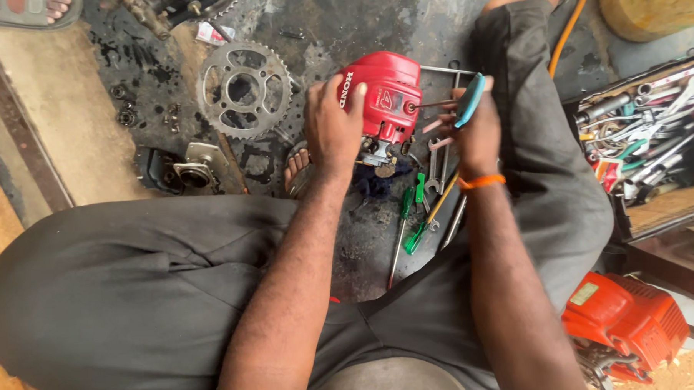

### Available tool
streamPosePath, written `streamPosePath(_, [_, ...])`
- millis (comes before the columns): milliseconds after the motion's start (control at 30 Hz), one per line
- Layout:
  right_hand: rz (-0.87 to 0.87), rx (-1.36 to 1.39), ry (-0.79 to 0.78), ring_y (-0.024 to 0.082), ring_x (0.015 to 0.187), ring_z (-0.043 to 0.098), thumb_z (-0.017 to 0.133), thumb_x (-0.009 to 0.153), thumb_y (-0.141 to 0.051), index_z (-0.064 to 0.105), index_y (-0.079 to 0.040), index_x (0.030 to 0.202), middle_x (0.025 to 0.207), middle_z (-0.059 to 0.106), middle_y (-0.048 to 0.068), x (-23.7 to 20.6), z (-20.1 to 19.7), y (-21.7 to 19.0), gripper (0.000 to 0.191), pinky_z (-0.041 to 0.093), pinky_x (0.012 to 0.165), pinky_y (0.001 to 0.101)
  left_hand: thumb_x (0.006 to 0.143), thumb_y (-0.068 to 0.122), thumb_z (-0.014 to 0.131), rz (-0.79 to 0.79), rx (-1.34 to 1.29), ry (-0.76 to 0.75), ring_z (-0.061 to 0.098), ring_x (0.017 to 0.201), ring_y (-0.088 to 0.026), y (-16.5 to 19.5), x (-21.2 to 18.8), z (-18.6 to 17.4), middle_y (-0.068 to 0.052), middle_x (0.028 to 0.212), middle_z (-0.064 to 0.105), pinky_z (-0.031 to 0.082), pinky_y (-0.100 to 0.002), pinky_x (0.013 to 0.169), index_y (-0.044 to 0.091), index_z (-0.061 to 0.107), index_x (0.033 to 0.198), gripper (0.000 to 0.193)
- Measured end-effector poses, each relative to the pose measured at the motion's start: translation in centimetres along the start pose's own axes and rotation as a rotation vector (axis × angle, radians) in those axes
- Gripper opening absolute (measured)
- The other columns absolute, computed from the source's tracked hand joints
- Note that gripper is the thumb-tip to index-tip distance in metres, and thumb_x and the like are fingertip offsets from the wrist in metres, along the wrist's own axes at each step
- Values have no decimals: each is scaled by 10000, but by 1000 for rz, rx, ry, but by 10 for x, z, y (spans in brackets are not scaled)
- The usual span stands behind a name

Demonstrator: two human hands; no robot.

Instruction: The person sits on the floor and works on a red Honda engine. They wipe the engine with a cloth, use a screwdriver to adjust internal parts, and remove and reattach the red engine cover.

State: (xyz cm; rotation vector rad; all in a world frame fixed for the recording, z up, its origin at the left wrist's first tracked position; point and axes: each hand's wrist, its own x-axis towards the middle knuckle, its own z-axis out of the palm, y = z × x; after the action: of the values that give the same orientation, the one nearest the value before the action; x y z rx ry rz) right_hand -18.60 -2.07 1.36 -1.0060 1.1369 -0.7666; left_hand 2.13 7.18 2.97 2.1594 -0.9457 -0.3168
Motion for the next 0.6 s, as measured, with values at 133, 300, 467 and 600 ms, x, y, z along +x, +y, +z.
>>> streamPosePath(133, [-191, -116, -88, 163, 925, 648, 581, 1160, -246, 562, -38, 1243, 1085, 683, 94, -33, -15, -59, 225, 548, 807, 300, 956, 239, 688, 212, -151, -115, 648, 1180, -328, 33, 1, 5, -160, 1284, 663, 518, -429, 997, 65, 671, 1259, 350])
streamPosePath(300, [-950, -860, -187, 284, 1176, 686, 645, 1013, 63, 599, -86, 1276, 1261, 719, 185, -62, 19, -127, 306, 545, 985, 365, 929, 140, 676, 309, -155, -433, 698, 1037, -362, 73, -10, 0, -180, 1054, 740, 544, -474, 904, 83, 705, 1177, 256])
streamPosePath(467, [-745, -669, -65, 323, 1247, 572, 750, 844, -56, 471, 67, 1388, 1324, 581, 218, -84, 40, -155, 623, 475, 1002, 418, 938, 95, 609, 359, -233, -420, 695, 1030, -352, 90, -15, -17, -144, 1076, 745, 549, -473, 866, 123, 721, 1117, 213])
streamPosePath(600, [-361, -871, 51, 271, 1087, 702, 735, 883, -80, 613, -58, 1220, 1160, 720, 127, -92, 37, -154, 359, 565, 911, 400, 919, 105, 635, 379, -290, -370, 702, 1013, -342, 91, -15, -26, -118, 1059, 738, 553, -462, 866, 116, 717, 1093, 193])
